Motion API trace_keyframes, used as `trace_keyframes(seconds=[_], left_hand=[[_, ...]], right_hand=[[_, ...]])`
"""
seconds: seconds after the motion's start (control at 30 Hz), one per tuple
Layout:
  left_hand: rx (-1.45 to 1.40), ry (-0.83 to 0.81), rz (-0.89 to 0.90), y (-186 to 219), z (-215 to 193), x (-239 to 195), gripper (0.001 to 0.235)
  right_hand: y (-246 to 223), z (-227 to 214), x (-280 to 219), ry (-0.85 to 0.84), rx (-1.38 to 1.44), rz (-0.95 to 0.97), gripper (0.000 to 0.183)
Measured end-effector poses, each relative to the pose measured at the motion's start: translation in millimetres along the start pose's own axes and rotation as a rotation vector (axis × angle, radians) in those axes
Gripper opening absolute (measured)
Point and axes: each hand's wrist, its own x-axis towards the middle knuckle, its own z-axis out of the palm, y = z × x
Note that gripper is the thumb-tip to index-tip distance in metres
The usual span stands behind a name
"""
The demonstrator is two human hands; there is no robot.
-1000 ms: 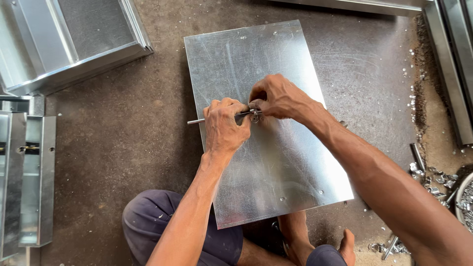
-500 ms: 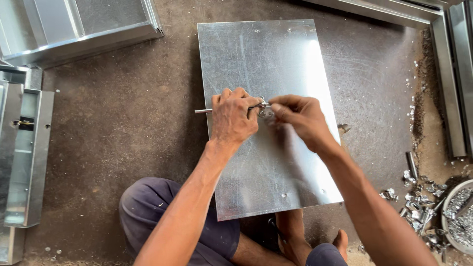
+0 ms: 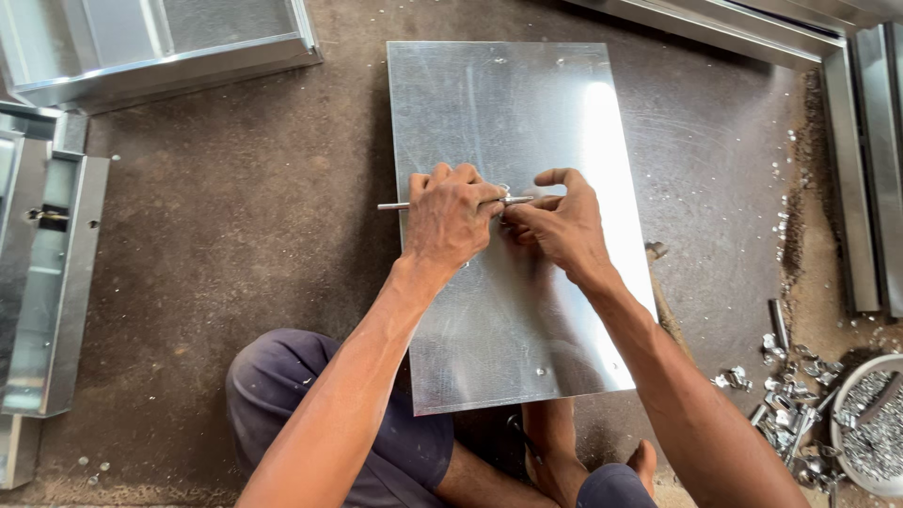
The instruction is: The person attaches hinges and latches to metal boxes using a hammer, a screwdriver, and metal pins while sitting on the floor.
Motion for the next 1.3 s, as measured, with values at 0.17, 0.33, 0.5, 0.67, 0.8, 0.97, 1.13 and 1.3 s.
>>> trace_keyframes(seconds=[0.17, 0.33, 0.5, 0.67, 0.8, 0.97, 1.13, 1.3], left_hand=[[-0.02, -0.039, -0.035, -1.8, 6.2, 1.9, 0.015], [0.004, -0.079, -0.084, 0.9, 3.7, 5.1, 0.015], [-0.048, 0.172, -0.109, 4.1, -11.1, -10.6, 0.021], [-0.87, 0.407, -0.631, -17.2, -16.8, -64.2, 0.046], [-1.492, 0.025, -0.645, -14.3, -39.4, -77.7, 0.074], [-1.535, -0.05, -0.323, 60.8, -73.4, -57.8, 0.094], [-1.177, -0.188, 0.123, 156.4, -121.0, -32.4, 0.091], [-0.689, -0.516, 0.406, 244.5, -144.5, -25.5, 0.086]], right_hand=[[0.2, -2.5, 3.6, 0.042, -0.037, -0.013, 0.06], [-0.7, -2.7, 0.5, 0.05, -0.031, -0.036, 0.048], [-14.6, -4.1, -7.8, -0.056, -0.232, -0.154, 0.033], [-11.3, -6.8, -16.6, -0.027, -0.548, -0.257, 0.027], [-27.5, -6.5, -10.1, -0.074, -0.515, -0.183, 0.03], [-49.0, -61.3, -33.3, -0.012, -0.166, -0.092, 0.033], [-11.3, -173.9, -120.8, 0.031, 0.334, -0.487, 0.033], [126.7, -225.2, -159.9, 0.164, 0.927, -0.434, 0.028]])
